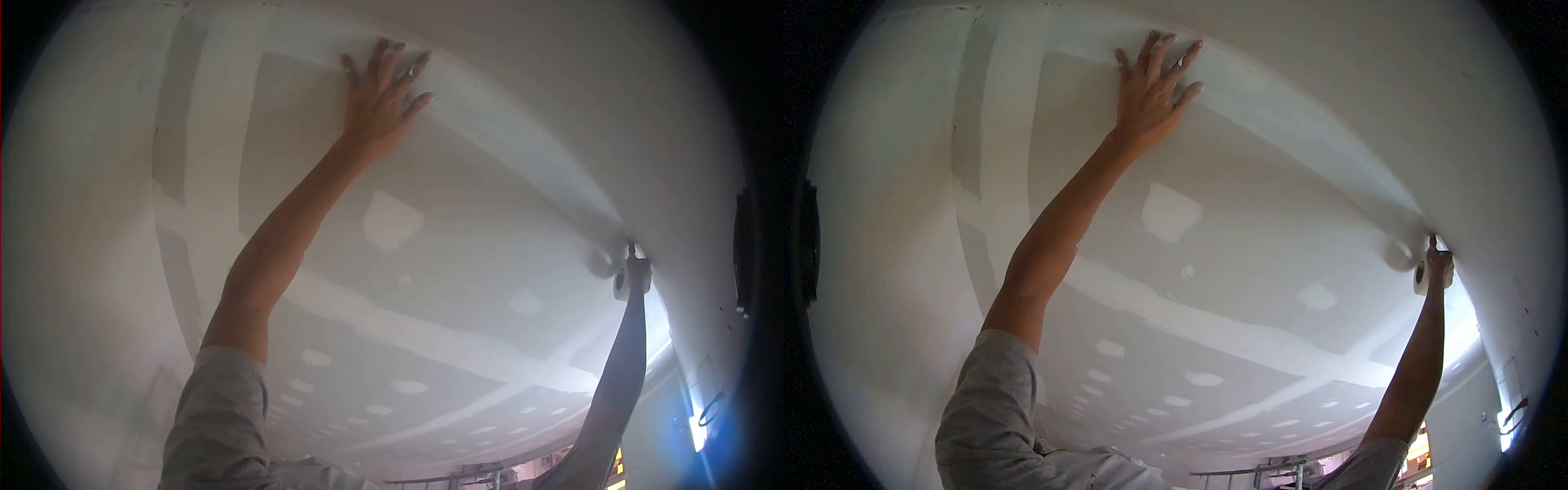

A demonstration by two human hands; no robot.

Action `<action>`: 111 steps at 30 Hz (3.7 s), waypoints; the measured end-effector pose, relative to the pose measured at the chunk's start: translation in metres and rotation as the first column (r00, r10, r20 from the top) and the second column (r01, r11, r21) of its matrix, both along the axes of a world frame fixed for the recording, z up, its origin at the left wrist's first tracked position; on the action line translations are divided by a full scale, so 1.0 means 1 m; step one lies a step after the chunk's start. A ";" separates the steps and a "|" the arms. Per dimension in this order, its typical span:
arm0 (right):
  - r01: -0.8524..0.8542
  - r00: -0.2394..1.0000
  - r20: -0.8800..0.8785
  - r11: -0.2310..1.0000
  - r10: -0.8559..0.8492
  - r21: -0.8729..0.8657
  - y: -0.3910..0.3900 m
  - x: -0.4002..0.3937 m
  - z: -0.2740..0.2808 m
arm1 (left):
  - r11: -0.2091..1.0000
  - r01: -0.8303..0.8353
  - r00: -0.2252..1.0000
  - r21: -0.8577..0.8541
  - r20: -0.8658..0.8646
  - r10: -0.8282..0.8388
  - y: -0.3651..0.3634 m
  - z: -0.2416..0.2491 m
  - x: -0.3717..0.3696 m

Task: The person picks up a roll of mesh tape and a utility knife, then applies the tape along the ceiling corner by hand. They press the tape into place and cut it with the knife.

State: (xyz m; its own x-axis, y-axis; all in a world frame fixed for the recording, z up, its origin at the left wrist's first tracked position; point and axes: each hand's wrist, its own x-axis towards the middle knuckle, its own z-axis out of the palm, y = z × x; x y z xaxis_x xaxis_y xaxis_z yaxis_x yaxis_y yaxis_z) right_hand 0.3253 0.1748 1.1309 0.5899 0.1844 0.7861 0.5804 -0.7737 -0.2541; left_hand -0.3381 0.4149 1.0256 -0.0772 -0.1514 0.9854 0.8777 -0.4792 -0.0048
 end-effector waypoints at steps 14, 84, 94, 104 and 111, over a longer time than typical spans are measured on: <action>0.025 0.999 -0.032 0.996 -0.022 0.083 0.016 -0.054 0.002 | 0.994 0.101 0.969 -0.040 -0.221 -0.108 -0.029 0.003 0.073; -0.223 0.972 0.117 0.957 0.204 0.185 0.034 -0.144 -0.019 | 0.942 0.326 0.745 0.076 -0.634 -0.207 -0.083 0.036 0.325; -0.214 0.977 0.038 0.970 0.211 0.119 0.024 -0.140 -0.012 | 0.883 0.469 0.627 -0.014 -0.698 -0.345 -0.083 0.046 0.358; -0.205 0.962 0.201 0.976 0.187 0.073 0.019 -0.146 -0.015 | 0.939 0.335 0.555 0.076 -0.821 -0.132 -0.050 0.065 0.119; -0.203 0.965 0.181 0.978 0.191 0.051 0.020 -0.160 -0.012 | 0.986 0.159 0.567 -0.051 -0.813 -0.133 -0.038 0.057 -0.065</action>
